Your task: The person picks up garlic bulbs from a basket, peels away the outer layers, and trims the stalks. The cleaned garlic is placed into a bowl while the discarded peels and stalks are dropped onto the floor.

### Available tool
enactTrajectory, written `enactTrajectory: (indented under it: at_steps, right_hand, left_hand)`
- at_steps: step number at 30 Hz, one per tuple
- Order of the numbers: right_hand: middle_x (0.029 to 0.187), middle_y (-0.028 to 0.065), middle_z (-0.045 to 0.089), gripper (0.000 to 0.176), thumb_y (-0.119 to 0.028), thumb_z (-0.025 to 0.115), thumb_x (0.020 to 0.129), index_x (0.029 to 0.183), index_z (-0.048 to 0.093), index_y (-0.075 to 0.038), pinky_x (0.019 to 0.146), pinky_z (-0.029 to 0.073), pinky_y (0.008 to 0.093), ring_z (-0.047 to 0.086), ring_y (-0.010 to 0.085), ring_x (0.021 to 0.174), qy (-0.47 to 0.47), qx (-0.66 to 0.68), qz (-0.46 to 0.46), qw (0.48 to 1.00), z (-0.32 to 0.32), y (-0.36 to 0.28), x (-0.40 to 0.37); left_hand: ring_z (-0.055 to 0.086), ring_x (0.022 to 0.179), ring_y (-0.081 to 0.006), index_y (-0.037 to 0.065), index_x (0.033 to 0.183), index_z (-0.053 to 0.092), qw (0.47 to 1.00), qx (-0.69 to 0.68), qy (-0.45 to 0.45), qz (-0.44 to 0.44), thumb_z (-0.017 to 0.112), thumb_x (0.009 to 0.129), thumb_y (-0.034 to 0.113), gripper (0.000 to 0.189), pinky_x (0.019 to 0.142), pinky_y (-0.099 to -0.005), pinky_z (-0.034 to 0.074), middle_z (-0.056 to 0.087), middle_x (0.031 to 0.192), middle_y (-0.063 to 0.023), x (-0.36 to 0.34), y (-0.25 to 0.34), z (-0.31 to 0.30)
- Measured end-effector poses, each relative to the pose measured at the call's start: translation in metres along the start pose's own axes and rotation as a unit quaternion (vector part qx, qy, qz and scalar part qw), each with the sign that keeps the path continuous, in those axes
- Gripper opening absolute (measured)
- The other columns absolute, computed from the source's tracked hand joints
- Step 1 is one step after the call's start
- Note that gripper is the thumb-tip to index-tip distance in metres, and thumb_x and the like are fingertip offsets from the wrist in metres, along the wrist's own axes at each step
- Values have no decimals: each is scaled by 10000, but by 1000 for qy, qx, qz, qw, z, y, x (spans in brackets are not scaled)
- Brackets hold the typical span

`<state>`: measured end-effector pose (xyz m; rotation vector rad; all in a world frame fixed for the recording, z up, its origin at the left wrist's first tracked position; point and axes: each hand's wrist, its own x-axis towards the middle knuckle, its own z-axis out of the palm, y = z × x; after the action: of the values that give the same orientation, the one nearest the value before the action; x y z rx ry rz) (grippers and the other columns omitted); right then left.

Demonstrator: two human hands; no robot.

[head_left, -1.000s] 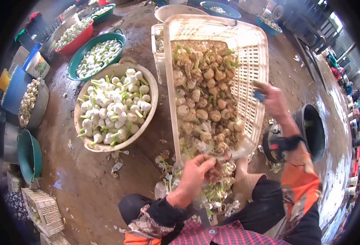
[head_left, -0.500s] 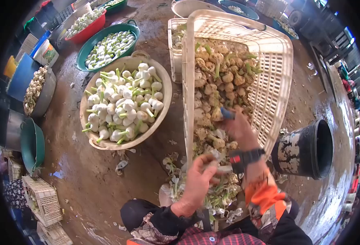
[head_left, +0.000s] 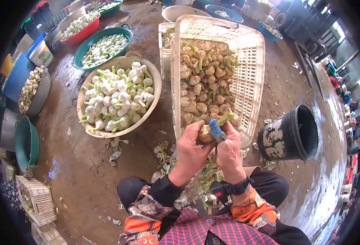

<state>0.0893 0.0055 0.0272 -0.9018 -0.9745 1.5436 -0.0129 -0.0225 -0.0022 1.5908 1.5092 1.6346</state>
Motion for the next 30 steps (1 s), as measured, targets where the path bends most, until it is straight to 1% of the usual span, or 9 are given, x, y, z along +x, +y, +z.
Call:
enactTrajectory:
  at_steps: [5, 10, 12, 16, 18, 21, 24, 27, 30]
  right_hand:
    - [1024, 19, 617, 355, -119, 565, 908, 1230, 524, 24, 840, 443, 241, 559, 96, 917, -22, -105, -35, 994, -20, 1, -4]
    - [959, 18, 628, 312, 77, 443, 840, 1115, 586, 39, 785, 446, 234, 541, 87, 855, 20, -339, -129, 932, -27, -9, -7]
    - [925, 25, 631, 322, 100, 403, 816, 1058, 607, 40, 763, 444, 226, 536, 86, 838, 69, -233, -78, 967, -21, -12, -5]
    - [971, 39, 633, 279, 59, 452, 854, 1089, 596, 16, 789, 456, 226, 562, 93, 876, 54, 24, 5, 998, -20, -11, -1]
    - [996, 36, 631, 269, 41, 478, 860, 1105, 587, 10, 792, 463, 229, 568, 92, 887, 13, 84, 58, 995, -22, -22, -3]
    - [911, 8, 646, 227, 49, 557, 815, 1029, 618, 3, 752, 473, 219, 580, 72, 823, -23, -113, -12, 993, -32, -9, -2]
    - [853, 3, 646, 178, 55, 559, 803, 948, 652, 9, 720, 474, 214, 571, 64, 782, -21, -100, -4, 995, -31, -22, -6]
    - [881, 21, 644, 147, -2, 592, 830, 965, 647, 15, 688, 485, 231, 581, 77, 786, -62, -41, 35, 997, -35, -25, -7]
    - [888, 37, 643, 151, -36, 602, 842, 979, 640, 17, 658, 493, 235, 601, 96, 790, -50, 92, 103, 989, -39, -5, -2]
  left_hand:
    - [611, 880, -142, -47, 1138, 551, 972, -201, -57, -109, 761, 717, 42, 478, 756, -288, 522, 631, 976, -77, 4, -4, -8]
    - [645, 752, -162, -40, 1194, 497, 796, -466, -150, -355, 731, 758, 58, 504, 679, -298, 561, 633, 936, -99, 12, 8, -17]
    - [647, 742, -166, -38, 1206, 473, 720, -552, -141, -397, 724, 767, 66, 516, 683, -300, 563, 631, 930, -94, 12, 6, -15]
    - [617, 878, -165, -15, 1169, 487, 920, -328, -69, -205, 750, 746, 73, 506, 732, -289, 540, 604, 1009, -111, 7, 0, -2]
    - [591, 929, -145, -12, 1152, 502, 970, -184, -62, -146, 753, 738, 51, 489, 769, -259, 509, 591, 1050, -97, 2, 1, -3]
    - [599, 911, -150, -20, 1131, 515, 999, -14, -39, 30, 752, 718, 14, 477, 772, -255, 503, 585, 1074, -99, 1, -1, 2]
    - [628, 798, -177, -14, 1156, 518, 845, -420, -102, -315, 677, 782, 25, 408, 666, -264, 534, 622, 987, -130, 5, 10, -9]
    - [608, 947, -212, -16, 1163, 522, 640, -616, -136, -439, 478, 932, 235, 344, 761, -311, 509, 618, 1070, -94, 5, -7, -13]
    - [438, 409, -192, 57, 1096, 546, 647, -545, -89, -526, 233, 952, 494, 557, 373, -319, 355, 609, 752, -118, 9, 3, 0]
